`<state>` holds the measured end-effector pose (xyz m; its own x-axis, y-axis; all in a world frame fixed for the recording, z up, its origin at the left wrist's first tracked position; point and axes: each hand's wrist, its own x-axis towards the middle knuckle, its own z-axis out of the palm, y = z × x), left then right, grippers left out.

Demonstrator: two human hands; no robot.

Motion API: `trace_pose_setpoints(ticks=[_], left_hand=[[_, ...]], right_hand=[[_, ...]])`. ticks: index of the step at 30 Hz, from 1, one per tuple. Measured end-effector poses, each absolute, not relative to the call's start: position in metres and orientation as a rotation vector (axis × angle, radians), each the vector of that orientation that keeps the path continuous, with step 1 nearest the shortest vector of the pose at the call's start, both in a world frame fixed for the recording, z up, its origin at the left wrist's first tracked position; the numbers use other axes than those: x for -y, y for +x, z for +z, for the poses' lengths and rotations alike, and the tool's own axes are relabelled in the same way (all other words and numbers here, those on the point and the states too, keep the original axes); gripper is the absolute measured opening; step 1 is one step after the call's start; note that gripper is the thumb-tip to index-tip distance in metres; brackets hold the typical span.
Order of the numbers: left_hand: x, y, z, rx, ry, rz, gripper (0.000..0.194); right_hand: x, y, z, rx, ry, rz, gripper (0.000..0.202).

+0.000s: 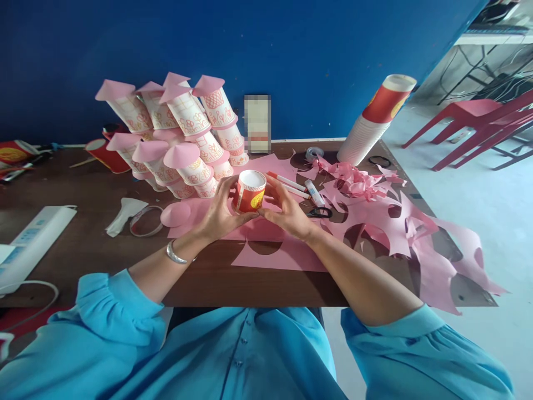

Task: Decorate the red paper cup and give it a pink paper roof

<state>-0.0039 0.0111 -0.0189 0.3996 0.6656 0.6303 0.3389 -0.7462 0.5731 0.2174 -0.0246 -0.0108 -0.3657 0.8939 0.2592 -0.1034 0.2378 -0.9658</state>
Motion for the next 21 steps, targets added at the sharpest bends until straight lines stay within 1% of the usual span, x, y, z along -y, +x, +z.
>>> trace_pose_setpoints(ticks=[3, 7, 15, 19, 21], left_hand=[[-0.011, -0.004, -0.023, -0.896, 2.342, 1.252, 0.096], [-0.011, -0.006, -0.024, -0.857, 2.345, 1.205, 0.097], [-0.011, -0.008, -0.020, -0.814, 2.225, 1.116, 0.091], [-0.010, -0.011, -0.016, -0.792, 2.136, 1.076, 0.092], [-0.010, -0.012, -0.013, -0.794, 2.095, 1.063, 0.086]], right_hand=[[0.024, 0.218, -0.014, 1.599, -0.838, 1.172, 0.076], [0.024, 0.219, -0.016, 1.672, -0.937, 1.050, 0.079], [0.026, 0.217, -0.015, 1.775, -0.997, 0.939, 0.080], [0.027, 0.218, -0.012, 1.828, -0.999, 0.901, 0.074], [0.027, 0.219, -0.011, 1.842, -1.003, 0.860, 0.071]])
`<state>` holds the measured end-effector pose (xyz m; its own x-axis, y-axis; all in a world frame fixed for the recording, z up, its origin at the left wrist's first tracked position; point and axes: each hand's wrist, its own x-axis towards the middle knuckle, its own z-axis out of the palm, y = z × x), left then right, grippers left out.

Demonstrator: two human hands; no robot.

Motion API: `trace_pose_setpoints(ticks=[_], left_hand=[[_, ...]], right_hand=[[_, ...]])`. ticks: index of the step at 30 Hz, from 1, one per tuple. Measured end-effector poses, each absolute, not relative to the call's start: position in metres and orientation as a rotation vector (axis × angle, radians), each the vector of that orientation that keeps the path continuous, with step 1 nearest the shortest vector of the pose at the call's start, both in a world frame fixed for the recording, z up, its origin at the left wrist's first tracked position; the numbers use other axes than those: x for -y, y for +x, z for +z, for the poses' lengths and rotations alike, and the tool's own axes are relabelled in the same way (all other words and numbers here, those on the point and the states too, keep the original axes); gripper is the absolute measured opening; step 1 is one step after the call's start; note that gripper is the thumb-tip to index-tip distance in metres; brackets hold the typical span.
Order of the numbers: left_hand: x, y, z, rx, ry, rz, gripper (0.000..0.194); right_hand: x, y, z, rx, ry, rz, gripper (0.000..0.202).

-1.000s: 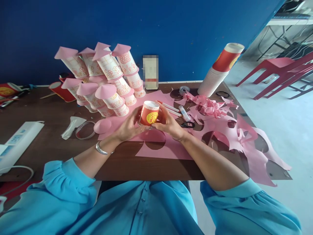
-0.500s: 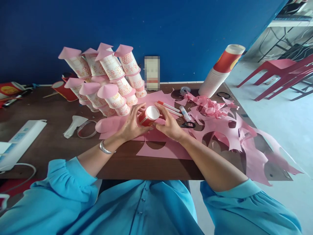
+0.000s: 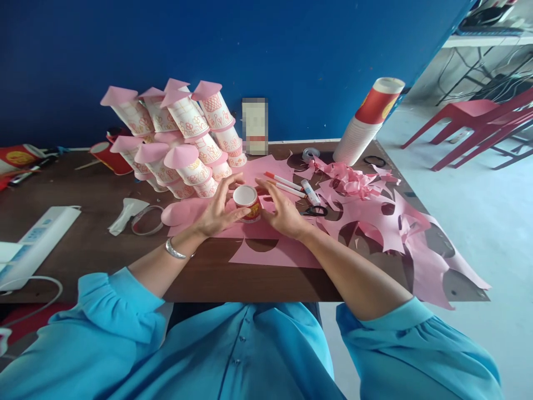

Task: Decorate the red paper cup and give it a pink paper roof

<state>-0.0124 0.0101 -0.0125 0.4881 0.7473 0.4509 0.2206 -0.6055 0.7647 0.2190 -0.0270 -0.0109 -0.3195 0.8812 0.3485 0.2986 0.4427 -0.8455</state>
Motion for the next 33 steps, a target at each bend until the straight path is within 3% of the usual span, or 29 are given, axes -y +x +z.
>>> trace_pose_setpoints(ticks=[10, 19, 27, 33], left_hand=[[-0.017, -0.013, 0.005, -0.952, 1.876, 1.169, 0.049], [-0.011, -0.022, -0.007, -1.041, 1.796, 1.095, 0.056], [-0.007, -0.024, -0.019, -0.977, 1.526, 1.154, 0.053], [-0.009, -0.028, -0.018, -1.034, 1.587, 1.104, 0.053]], right_hand=[[0.023, 0.230, 0.011, 1.976, -1.546, 0.246, 0.034], [0.014, 0.245, 0.026, 2.157, -2.039, 0.067, 0.034], [0.011, 0.245, 0.026, 2.155, -2.132, 0.069, 0.035], [0.001, 0.260, 0.054, 2.118, -2.230, 0.019, 0.037]])
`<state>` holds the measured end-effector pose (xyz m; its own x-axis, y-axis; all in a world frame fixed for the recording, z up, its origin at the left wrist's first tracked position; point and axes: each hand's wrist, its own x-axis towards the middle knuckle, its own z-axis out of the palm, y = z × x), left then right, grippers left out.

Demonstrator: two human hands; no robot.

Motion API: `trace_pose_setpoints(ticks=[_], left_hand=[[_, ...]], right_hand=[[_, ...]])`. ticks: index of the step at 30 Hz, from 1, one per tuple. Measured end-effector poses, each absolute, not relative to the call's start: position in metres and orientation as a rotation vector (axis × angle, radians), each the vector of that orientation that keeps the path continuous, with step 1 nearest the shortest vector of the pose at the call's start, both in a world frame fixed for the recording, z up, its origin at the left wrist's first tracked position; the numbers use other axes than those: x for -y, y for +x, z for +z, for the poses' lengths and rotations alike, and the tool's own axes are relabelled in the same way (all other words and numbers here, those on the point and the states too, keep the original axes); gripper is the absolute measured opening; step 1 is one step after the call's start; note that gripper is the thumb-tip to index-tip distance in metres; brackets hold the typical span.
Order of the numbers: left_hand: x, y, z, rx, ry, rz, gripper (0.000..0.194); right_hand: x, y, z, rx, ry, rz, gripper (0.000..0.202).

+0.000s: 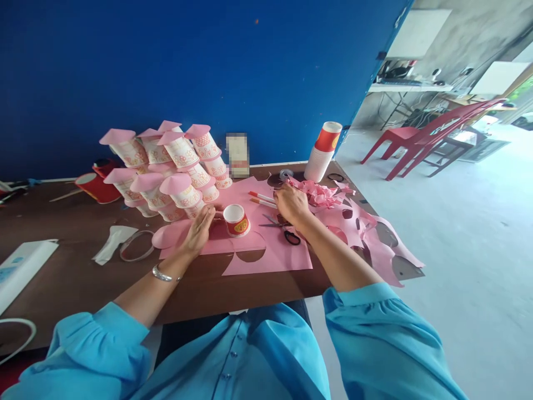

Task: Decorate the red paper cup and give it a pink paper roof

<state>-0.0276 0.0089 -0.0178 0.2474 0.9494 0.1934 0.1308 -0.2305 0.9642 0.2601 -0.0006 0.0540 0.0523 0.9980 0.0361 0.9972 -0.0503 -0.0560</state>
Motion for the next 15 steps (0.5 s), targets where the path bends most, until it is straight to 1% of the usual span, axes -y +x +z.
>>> trace_pose_setpoints(ticks=[4, 7, 11, 15], left_hand=[[-0.009, -0.028, -0.019, -1.026, 1.585, 1.070, 0.052], [-0.010, -0.027, -0.021, -1.025, 1.584, 1.049, 0.054], [-0.015, -0.026, -0.026, -1.019, 1.546, 1.039, 0.057], [-0.018, -0.026, -0.029, -1.030, 1.576, 1.026, 0.053]], right_hand=[[-0.013, 0.292, 0.082, 2.051, -2.318, -0.060, 0.038], [-0.018, 0.312, 0.091, 2.040, -2.380, -0.065, 0.037], [-0.017, 0.318, 0.077, 2.105, -2.434, 0.062, 0.029], [-0.014, 0.310, 0.056, 2.155, -2.412, 0.179, 0.028]])
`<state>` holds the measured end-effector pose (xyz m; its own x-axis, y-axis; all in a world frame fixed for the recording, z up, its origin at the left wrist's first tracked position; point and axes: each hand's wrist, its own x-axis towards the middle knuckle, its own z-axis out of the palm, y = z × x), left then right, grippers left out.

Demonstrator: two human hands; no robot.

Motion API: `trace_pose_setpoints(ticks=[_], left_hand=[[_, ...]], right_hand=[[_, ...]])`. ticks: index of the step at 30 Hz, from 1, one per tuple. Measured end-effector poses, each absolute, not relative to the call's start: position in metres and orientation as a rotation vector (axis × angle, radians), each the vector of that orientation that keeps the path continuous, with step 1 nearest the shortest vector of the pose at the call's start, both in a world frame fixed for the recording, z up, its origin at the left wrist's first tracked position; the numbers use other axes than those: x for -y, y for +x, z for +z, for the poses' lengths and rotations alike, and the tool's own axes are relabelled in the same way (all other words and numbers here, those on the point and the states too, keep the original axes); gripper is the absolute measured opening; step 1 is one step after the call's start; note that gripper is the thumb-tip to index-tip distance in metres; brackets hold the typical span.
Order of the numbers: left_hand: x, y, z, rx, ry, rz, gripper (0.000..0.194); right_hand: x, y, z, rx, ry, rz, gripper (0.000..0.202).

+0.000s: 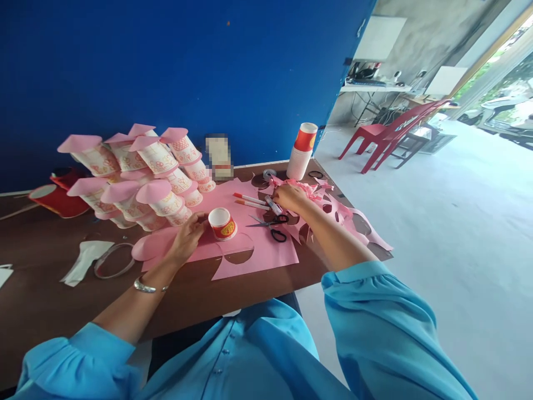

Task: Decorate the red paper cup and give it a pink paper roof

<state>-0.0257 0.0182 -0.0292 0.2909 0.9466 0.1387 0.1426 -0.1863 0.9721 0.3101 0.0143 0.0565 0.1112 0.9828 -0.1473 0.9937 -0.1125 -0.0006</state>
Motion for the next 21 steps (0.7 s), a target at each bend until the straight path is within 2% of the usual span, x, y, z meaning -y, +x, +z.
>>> trace_pose_setpoints(ticks=[6, 12, 18, 21], left_hand=[[-0.017, -0.027, -0.029, -1.037, 1.604, 1.039, 0.049], [-0.016, -0.027, -0.030, -1.007, 1.575, 1.051, 0.050], [-0.009, -0.029, -0.021, -1.047, 1.593, 1.172, 0.043], [-0.003, -0.029, -0.015, -1.021, 1.687, 1.303, 0.037]], right_hand=[[-0.008, 0.297, 0.050, -2.054, 2.321, -0.165, 0.041], [0.004, 0.293, 0.042, -2.188, 2.288, -0.194, 0.020], [0.010, 0.288, 0.043, -2.369, 2.535, -0.021, 0.034], [0.016, 0.280, 0.046, -2.673, 2.558, -0.072, 0.031]])
